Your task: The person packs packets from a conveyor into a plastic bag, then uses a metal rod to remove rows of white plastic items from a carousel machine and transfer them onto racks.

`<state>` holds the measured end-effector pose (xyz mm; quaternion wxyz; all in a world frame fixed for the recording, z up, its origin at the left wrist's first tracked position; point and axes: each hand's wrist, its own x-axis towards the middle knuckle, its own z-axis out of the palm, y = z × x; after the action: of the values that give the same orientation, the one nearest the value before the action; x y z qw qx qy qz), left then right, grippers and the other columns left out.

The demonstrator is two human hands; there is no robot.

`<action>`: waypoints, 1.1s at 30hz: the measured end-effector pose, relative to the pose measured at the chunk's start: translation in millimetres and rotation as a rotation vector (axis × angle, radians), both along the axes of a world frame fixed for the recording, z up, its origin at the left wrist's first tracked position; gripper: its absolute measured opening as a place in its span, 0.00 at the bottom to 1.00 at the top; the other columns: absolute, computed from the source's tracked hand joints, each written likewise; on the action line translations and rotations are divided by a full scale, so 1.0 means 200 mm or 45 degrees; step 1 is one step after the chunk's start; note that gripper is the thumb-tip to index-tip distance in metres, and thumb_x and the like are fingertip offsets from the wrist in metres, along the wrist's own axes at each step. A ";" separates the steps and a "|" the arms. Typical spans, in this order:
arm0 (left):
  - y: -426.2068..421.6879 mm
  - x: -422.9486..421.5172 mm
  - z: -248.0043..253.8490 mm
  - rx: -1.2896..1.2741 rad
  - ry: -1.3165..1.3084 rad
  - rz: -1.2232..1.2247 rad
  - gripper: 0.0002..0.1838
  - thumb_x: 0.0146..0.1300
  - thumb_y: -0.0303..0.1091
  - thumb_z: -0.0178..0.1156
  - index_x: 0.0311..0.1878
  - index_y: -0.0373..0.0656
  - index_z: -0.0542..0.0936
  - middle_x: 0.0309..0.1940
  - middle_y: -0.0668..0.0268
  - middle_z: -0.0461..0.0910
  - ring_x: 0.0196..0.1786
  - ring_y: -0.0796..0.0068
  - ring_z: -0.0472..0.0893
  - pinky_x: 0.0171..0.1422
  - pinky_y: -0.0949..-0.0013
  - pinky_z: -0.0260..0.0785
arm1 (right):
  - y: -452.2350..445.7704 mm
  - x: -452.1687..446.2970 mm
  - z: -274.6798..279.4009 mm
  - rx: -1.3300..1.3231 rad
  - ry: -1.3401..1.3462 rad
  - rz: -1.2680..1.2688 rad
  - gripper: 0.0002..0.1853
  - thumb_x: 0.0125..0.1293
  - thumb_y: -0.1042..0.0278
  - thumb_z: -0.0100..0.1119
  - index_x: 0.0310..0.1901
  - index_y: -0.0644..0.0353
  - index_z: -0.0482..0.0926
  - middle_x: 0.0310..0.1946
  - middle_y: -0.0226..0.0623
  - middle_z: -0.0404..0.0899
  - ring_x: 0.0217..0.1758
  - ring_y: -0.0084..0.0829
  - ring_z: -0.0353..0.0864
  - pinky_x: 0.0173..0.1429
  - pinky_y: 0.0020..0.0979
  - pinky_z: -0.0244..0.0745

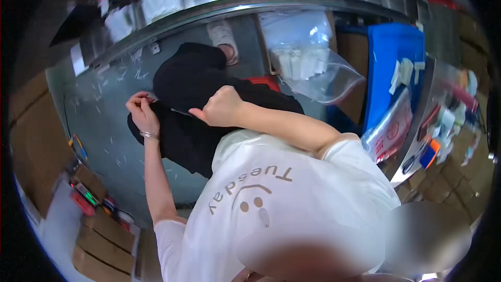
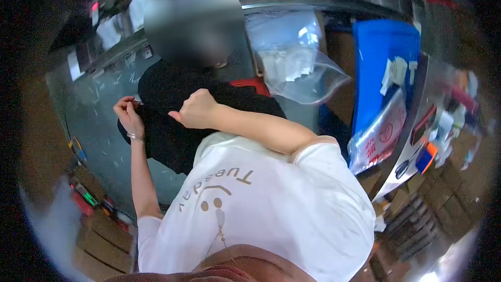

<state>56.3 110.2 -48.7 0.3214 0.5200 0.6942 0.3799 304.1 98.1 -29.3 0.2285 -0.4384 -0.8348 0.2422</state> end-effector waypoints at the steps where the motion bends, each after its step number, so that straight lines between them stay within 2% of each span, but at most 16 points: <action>1: 0.02 0.03 0.00 -0.003 -0.012 -0.044 0.02 0.68 0.25 0.44 0.38 0.39 0.62 0.42 0.58 0.73 0.36 0.74 0.74 0.46 0.71 0.70 | -0.01 0.05 0.01 -0.003 -0.012 -0.044 0.29 0.57 0.48 0.59 0.03 0.54 0.71 0.03 0.36 0.67 0.07 0.36 0.69 0.15 0.33 0.61; 3: 0.05 0.05 -0.02 0.011 0.021 -0.105 0.02 0.68 0.25 0.44 0.39 0.39 0.63 0.44 0.58 0.72 0.36 0.74 0.74 0.46 0.71 0.70 | -0.03 0.13 0.04 -0.017 0.126 0.038 0.25 0.57 0.50 0.60 0.07 0.55 0.72 0.05 0.35 0.67 0.10 0.36 0.70 0.19 0.32 0.63; 4: 0.06 0.02 -0.04 0.010 -0.059 -0.093 0.01 0.67 0.24 0.44 0.40 0.39 0.63 0.42 0.58 0.73 0.35 0.74 0.76 0.44 0.72 0.71 | -0.03 0.22 0.12 -0.132 0.213 0.086 0.18 0.56 0.56 0.63 0.14 0.57 0.74 0.11 0.35 0.71 0.17 0.36 0.74 0.24 0.32 0.66; 7: 0.05 -0.02 -0.05 -0.012 -0.084 -0.060 0.01 0.67 0.23 0.43 0.40 0.39 0.63 0.40 0.59 0.73 0.34 0.76 0.74 0.43 0.73 0.71 | -0.11 0.52 0.28 -0.128 0.458 -0.180 0.12 0.54 0.64 0.65 0.20 0.58 0.76 0.17 0.37 0.72 0.22 0.36 0.75 0.27 0.34 0.68; 9: 0.05 0.01 -0.06 0.011 -0.043 -0.083 0.02 0.67 0.24 0.44 0.41 0.39 0.63 0.39 0.60 0.73 0.34 0.77 0.74 0.43 0.73 0.71 | -0.20 0.79 0.31 -0.061 0.331 -0.398 0.06 0.54 0.72 0.64 0.25 0.61 0.76 0.21 0.39 0.73 0.23 0.36 0.75 0.27 0.34 0.68; 11: 0.05 0.08 -0.06 0.022 -0.214 0.023 0.03 0.68 0.25 0.46 0.42 0.39 0.64 0.38 0.60 0.73 0.34 0.77 0.73 0.43 0.74 0.70 | -0.28 1.03 0.33 -0.223 0.139 -0.713 0.03 0.55 0.75 0.62 0.29 0.63 0.77 0.24 0.40 0.75 0.24 0.36 0.75 0.29 0.32 0.69; 14: -0.01 0.35 0.01 0.145 -0.099 0.128 0.03 0.68 0.27 0.47 0.41 0.39 0.65 0.36 0.61 0.74 0.34 0.76 0.72 0.44 0.73 0.68 | -0.35 1.35 0.15 -0.333 -0.043 -0.994 0.05 0.57 0.74 0.60 0.34 0.65 0.78 0.27 0.43 0.77 0.30 0.39 0.79 0.35 0.32 0.73; 16: -0.09 0.63 0.11 0.380 0.102 -0.116 0.03 0.66 0.25 0.48 0.41 0.40 0.65 0.34 0.61 0.73 0.35 0.72 0.72 0.44 0.69 0.65 | -0.35 1.43 -0.01 -0.371 -0.082 -1.040 0.07 0.58 0.72 0.60 0.36 0.66 0.78 0.28 0.45 0.78 0.32 0.41 0.80 0.38 0.33 0.74; 17: -0.11 0.71 0.13 0.597 0.166 -0.418 0.02 0.63 0.23 0.48 0.38 0.40 0.67 0.32 0.60 0.72 0.35 0.68 0.72 0.43 0.66 0.65 | -0.33 1.46 -0.09 -0.508 -0.156 -1.071 0.08 0.58 0.71 0.59 0.37 0.66 0.78 0.31 0.46 0.78 0.35 0.44 0.80 0.40 0.35 0.74; 19: -0.14 0.99 0.25 0.529 0.048 -0.764 0.04 0.55 0.22 0.52 0.32 0.42 0.71 0.26 0.60 0.73 0.31 0.64 0.73 0.37 0.64 0.66 | -0.29 1.49 -0.23 -0.654 -0.240 -1.080 0.10 0.59 0.69 0.59 0.38 0.66 0.79 0.34 0.48 0.79 0.38 0.46 0.81 0.43 0.38 0.75; 21: -0.15 1.25 0.25 0.334 -0.231 -1.096 0.09 0.50 0.21 0.57 0.36 0.41 0.74 0.25 0.59 0.74 0.25 0.61 0.74 0.30 0.64 0.67 | -0.22 1.53 -0.38 -0.998 -0.653 -0.816 0.11 0.59 0.68 0.56 0.41 0.64 0.80 0.40 0.51 0.80 0.42 0.49 0.80 0.46 0.43 0.74; 23: -0.15 1.44 0.24 0.413 -0.164 -1.303 0.11 0.51 0.26 0.60 0.39 0.41 0.75 0.28 0.60 0.74 0.28 0.63 0.74 0.31 0.66 0.68 | -0.19 1.62 -0.60 -0.919 -0.778 -0.642 0.11 0.59 0.69 0.53 0.40 0.65 0.80 0.40 0.50 0.80 0.42 0.50 0.80 0.47 0.43 0.74; 24: -0.15 1.50 0.22 0.414 -0.160 -1.279 0.11 0.51 0.26 0.60 0.39 0.41 0.75 0.28 0.60 0.74 0.28 0.63 0.74 0.31 0.66 0.68 | -0.17 1.65 -0.67 -0.842 -0.884 -0.501 0.11 0.60 0.70 0.50 0.39 0.65 0.79 0.41 0.50 0.80 0.43 0.51 0.79 0.48 0.44 0.74; 28: -0.18 1.58 0.12 0.406 0.299 -1.504 0.12 0.56 0.33 0.57 0.43 0.41 0.76 0.36 0.64 0.73 0.34 0.68 0.73 0.32 0.70 0.69 | -0.07 1.64 -0.68 -0.908 -0.975 -0.443 0.11 0.60 0.70 0.47 0.38 0.64 0.79 0.41 0.51 0.79 0.45 0.51 0.78 0.50 0.44 0.73; 30: -0.18 1.58 0.11 0.363 0.451 -1.576 0.13 0.57 0.34 0.55 0.45 0.41 0.76 0.39 0.65 0.72 0.35 0.69 0.73 0.33 0.71 0.69 | -0.07 1.64 -0.76 -1.065 -0.858 -0.728 0.11 0.58 0.72 0.50 0.38 0.70 0.76 0.39 0.55 0.79 0.47 0.50 0.79 0.51 0.44 0.74; 33: -0.18 1.55 0.12 0.297 0.554 -1.674 0.17 0.55 0.33 0.53 0.48 0.40 0.76 0.40 0.66 0.72 0.36 0.71 0.73 0.35 0.71 0.69 | -0.13 1.68 -0.94 -0.935 -1.000 -0.647 0.13 0.59 0.72 0.48 0.42 0.71 0.73 0.40 0.58 0.79 0.46 0.49 0.80 0.51 0.44 0.75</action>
<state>365.9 74.6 -25.6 0.2804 0.9273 0.2390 0.0663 640.8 73.1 -217.7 -0.2133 -0.7316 -0.5874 0.2726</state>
